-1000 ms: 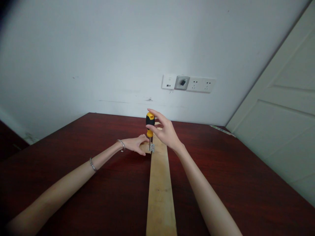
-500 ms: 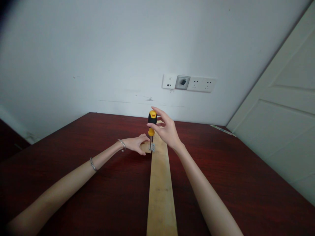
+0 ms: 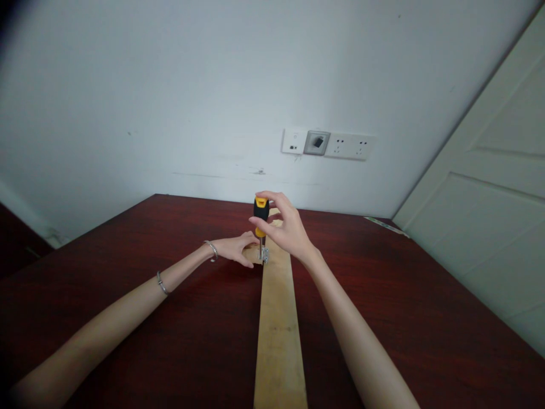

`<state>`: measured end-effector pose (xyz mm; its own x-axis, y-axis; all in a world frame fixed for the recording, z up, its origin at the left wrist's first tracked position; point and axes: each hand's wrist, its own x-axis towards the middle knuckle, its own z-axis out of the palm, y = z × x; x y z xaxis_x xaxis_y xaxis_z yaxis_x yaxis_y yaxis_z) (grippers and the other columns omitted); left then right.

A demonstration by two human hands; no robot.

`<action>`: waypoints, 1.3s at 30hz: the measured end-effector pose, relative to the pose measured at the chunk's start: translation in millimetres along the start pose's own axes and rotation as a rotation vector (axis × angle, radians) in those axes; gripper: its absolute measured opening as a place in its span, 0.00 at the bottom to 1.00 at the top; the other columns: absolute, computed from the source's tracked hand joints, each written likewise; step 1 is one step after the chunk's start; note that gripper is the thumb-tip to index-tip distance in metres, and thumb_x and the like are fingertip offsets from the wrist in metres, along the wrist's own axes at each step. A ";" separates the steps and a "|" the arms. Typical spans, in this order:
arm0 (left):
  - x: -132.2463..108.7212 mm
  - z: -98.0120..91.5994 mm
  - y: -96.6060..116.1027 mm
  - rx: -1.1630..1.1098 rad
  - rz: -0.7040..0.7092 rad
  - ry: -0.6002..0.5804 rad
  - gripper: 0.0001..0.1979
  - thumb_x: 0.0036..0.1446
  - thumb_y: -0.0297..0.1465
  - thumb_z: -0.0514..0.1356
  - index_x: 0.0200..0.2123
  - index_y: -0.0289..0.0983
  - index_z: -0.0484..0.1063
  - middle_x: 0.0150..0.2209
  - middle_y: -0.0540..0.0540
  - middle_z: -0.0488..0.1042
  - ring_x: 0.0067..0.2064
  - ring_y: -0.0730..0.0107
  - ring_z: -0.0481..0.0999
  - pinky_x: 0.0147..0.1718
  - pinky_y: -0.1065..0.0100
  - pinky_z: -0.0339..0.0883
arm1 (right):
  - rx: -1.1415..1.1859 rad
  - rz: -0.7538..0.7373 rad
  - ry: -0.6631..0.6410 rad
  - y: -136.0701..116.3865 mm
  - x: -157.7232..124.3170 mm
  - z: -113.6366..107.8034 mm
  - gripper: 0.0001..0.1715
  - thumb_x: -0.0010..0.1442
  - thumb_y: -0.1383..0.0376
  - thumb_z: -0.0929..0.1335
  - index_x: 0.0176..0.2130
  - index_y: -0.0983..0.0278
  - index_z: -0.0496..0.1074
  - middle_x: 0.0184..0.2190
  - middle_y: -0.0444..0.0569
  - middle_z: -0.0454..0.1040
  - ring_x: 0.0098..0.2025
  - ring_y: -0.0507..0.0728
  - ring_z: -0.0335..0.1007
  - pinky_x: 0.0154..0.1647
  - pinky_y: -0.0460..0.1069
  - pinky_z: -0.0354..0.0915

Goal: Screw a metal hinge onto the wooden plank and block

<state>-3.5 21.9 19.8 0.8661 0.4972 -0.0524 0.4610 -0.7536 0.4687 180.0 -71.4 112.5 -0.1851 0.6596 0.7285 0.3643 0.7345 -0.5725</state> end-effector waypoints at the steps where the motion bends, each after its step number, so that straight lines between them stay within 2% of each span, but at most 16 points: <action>1: 0.1 0.2 -0.4 -0.003 0.006 0.001 0.35 0.42 0.48 0.64 0.51 0.37 0.62 0.45 0.44 0.59 0.49 0.58 0.60 0.50 0.61 0.57 | 0.002 0.004 -0.019 -1.1 -0.3 -1.1 0.21 0.56 0.62 0.67 0.50 0.55 0.65 0.50 0.49 0.66 0.47 0.57 0.67 0.38 0.51 0.71; 5: 0.5 0.3 -1.4 -0.020 0.016 0.003 0.35 0.41 0.47 0.65 0.51 0.38 0.62 0.46 0.45 0.60 0.50 0.57 0.60 0.50 0.60 0.57 | 0.011 0.001 -0.049 -3.2 -0.5 -4.2 0.20 0.59 0.64 0.63 0.52 0.55 0.65 0.52 0.49 0.65 0.47 0.57 0.68 0.42 0.54 0.71; 8: 0.3 -0.1 -1.1 -0.023 0.020 -0.001 0.34 0.41 0.47 0.65 0.50 0.38 0.62 0.46 0.44 0.60 0.50 0.57 0.60 0.49 0.60 0.57 | 0.026 0.007 -0.034 -2.5 0.7 -3.4 0.19 0.58 0.63 0.65 0.51 0.55 0.66 0.52 0.49 0.66 0.44 0.56 0.70 0.39 0.53 0.72; 13: -0.3 0.3 -0.3 -0.055 0.002 0.015 0.36 0.41 0.46 0.66 0.52 0.39 0.59 0.46 0.44 0.60 0.50 0.57 0.61 0.49 0.60 0.57 | -0.048 -0.026 0.046 -3.2 1.6 0.0 0.18 0.52 0.60 0.70 0.44 0.58 0.68 0.46 0.49 0.68 0.43 0.57 0.69 0.35 0.51 0.72; 18: -0.5 0.9 -0.6 -0.071 0.027 0.019 0.38 0.41 0.45 0.66 0.53 0.40 0.57 0.46 0.44 0.59 0.49 0.57 0.60 0.50 0.58 0.57 | -0.008 -0.023 -0.019 -6.8 -0.3 -0.3 0.19 0.56 0.66 0.66 0.48 0.57 0.65 0.49 0.50 0.67 0.47 0.57 0.68 0.45 0.54 0.70; 20: -0.9 0.0 0.0 -0.077 0.060 0.012 0.37 0.42 0.45 0.66 0.54 0.42 0.57 0.46 0.45 0.59 0.49 0.57 0.59 0.50 0.58 0.56 | 0.005 -0.007 -0.038 -6.8 -0.5 -1.2 0.19 0.58 0.67 0.64 0.50 0.57 0.65 0.50 0.50 0.68 0.47 0.57 0.68 0.46 0.55 0.69; 24: -2.7 -2.9 3.2 -0.075 0.076 -0.009 0.33 0.45 0.45 0.64 0.54 0.46 0.60 0.43 0.47 0.58 0.49 0.58 0.58 0.50 0.59 0.55 | -0.058 -0.038 0.000 -5.3 1.5 -2.4 0.18 0.57 0.65 0.65 0.49 0.57 0.67 0.47 0.49 0.70 0.45 0.57 0.68 0.43 0.55 0.70; 29: -4.9 -6.4 9.1 -0.058 0.093 -0.032 0.26 0.47 0.45 0.63 0.50 0.47 0.66 0.42 0.48 0.59 0.49 0.59 0.58 0.51 0.60 0.54 | -0.116 -0.052 0.033 -6.7 2.5 -3.1 0.18 0.55 0.63 0.68 0.47 0.56 0.68 0.45 0.50 0.68 0.45 0.57 0.67 0.42 0.54 0.70; 39: -4.4 -6.0 7.5 -0.053 0.101 -0.028 0.26 0.46 0.46 0.63 0.49 0.48 0.67 0.41 0.48 0.58 0.48 0.60 0.57 0.51 0.61 0.54 | -0.062 -0.038 -0.049 -8.1 1.2 -7.4 0.22 0.58 0.66 0.64 0.52 0.53 0.67 0.51 0.48 0.68 0.50 0.58 0.66 0.46 0.56 0.70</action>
<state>-5.0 16.6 28.8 0.9129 0.4073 -0.0265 0.3608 -0.7748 0.5191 183.5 -77.7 120.9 -0.2437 0.6394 0.7292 0.4117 0.7490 -0.5192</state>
